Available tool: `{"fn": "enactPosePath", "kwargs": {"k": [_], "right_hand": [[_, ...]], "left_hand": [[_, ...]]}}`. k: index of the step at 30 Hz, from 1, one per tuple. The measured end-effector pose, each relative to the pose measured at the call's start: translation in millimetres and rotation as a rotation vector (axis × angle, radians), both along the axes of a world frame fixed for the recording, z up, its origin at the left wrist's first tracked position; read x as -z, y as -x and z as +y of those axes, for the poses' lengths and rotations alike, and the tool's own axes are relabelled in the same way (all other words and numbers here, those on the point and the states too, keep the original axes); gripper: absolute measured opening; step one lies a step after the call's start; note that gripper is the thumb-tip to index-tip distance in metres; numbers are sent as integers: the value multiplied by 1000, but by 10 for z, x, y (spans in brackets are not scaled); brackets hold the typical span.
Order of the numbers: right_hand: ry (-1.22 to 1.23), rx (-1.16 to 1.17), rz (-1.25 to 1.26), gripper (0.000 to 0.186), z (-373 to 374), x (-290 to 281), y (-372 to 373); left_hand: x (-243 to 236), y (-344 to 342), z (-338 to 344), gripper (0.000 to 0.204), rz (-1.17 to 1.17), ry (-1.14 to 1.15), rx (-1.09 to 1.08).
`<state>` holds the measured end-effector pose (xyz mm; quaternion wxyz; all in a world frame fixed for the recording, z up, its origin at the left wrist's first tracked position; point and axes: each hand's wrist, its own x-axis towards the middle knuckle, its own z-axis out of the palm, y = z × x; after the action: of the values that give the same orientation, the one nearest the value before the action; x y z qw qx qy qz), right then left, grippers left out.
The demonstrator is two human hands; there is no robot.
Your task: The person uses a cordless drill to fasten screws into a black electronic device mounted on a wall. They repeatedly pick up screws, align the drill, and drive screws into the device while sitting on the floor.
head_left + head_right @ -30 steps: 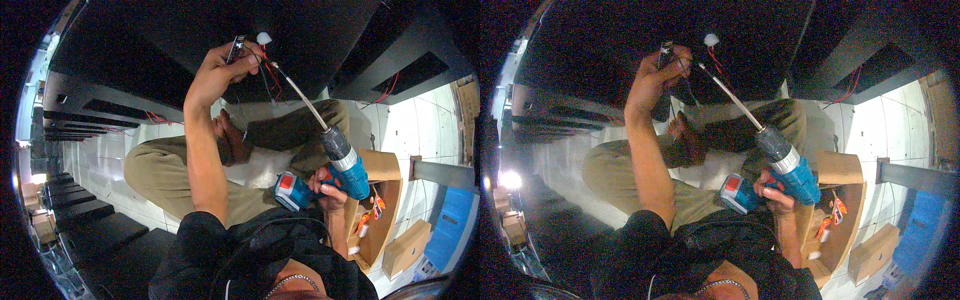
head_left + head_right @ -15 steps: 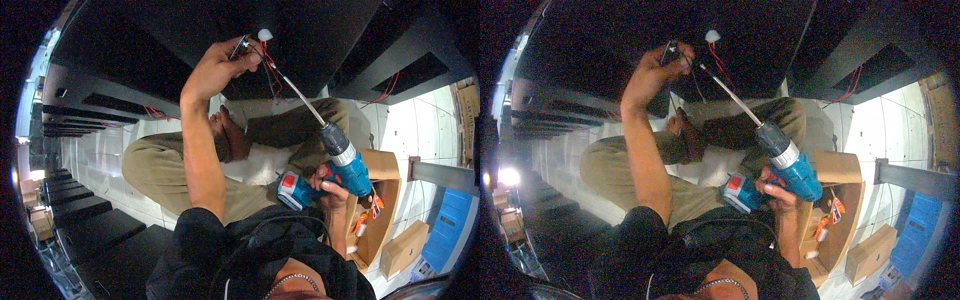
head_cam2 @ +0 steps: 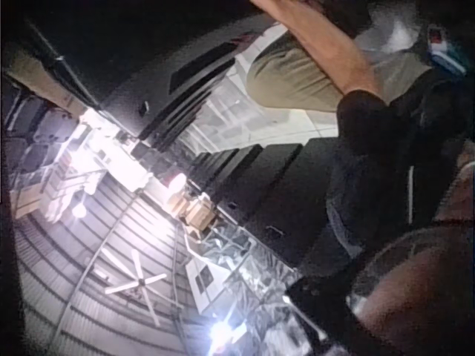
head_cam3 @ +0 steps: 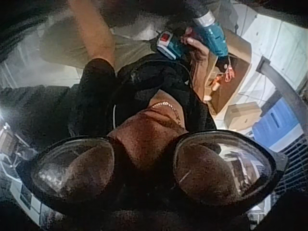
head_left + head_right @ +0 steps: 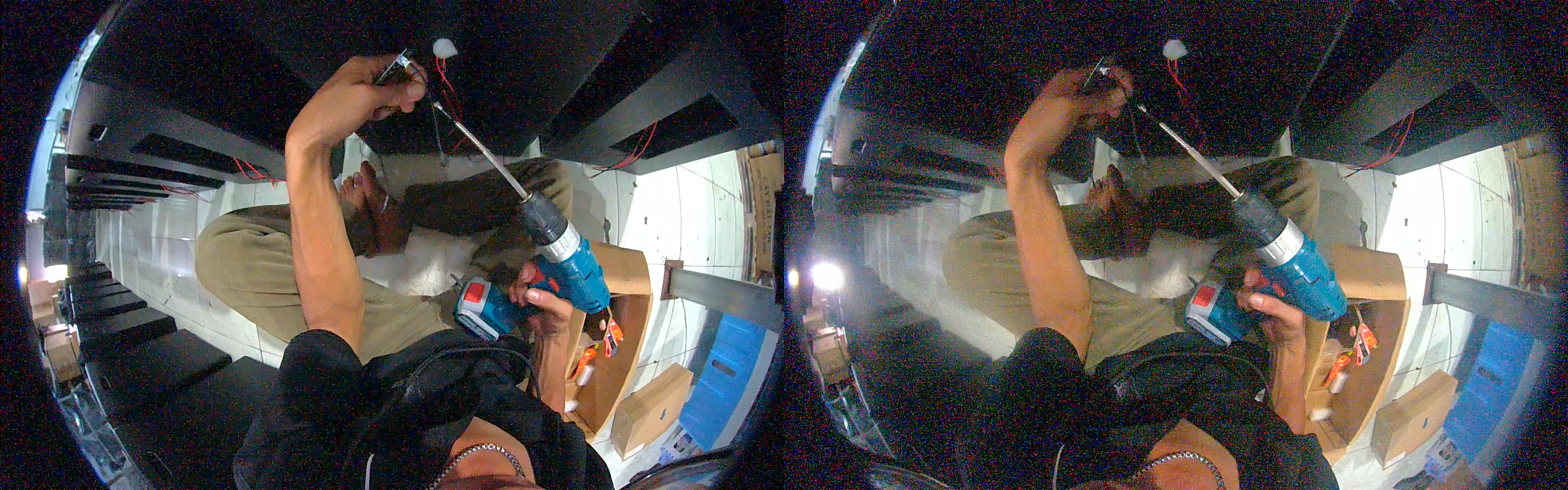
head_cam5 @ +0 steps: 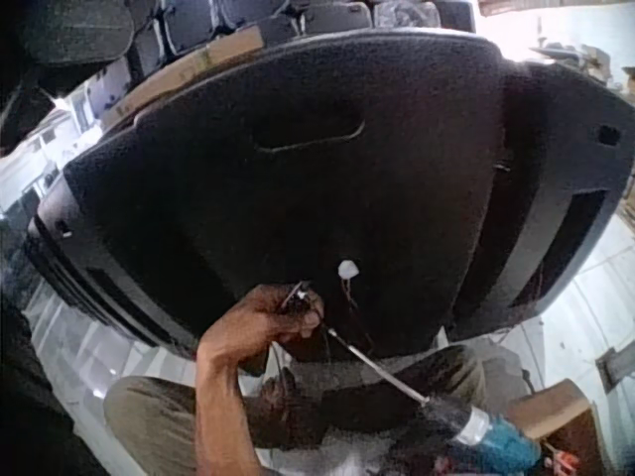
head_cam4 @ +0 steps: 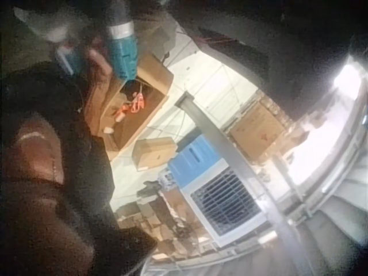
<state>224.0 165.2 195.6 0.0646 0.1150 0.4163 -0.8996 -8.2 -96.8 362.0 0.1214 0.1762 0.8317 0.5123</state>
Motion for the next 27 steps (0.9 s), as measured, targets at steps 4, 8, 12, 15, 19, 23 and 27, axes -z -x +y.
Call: {"fn": "enactPosePath", "kwargs": {"k": [4, 8, 12, 15, 19, 23, 27], "right_hand": [[30, 15, 19, 36, -70, -126, 80], [102, 29, 41, 34, -80, -67, 100], [225, 56, 60, 31, -92, -68, 97], [256, 85, 68, 31, -83, -74, 88], [210, 134, 85, 32, -72, -113, 80], [213, 144, 93, 32, -78, -119, 74], [223, 132, 89, 32, -76, -88, 74]], "left_hand": [[90, 23, 30, 20, -19, -164, 64], [285, 29, 100, 23, -23, -433, 75], [648, 185, 91, 23, -364, -821, 60], [891, 220, 198, 23, -397, -1044, 86], [1055, 237, 330, 29, -565, -983, -80], [1205, 186, 447, 31, -491, -827, -166], [1474, 254, 365, 30, -176, -272, -166]]}}
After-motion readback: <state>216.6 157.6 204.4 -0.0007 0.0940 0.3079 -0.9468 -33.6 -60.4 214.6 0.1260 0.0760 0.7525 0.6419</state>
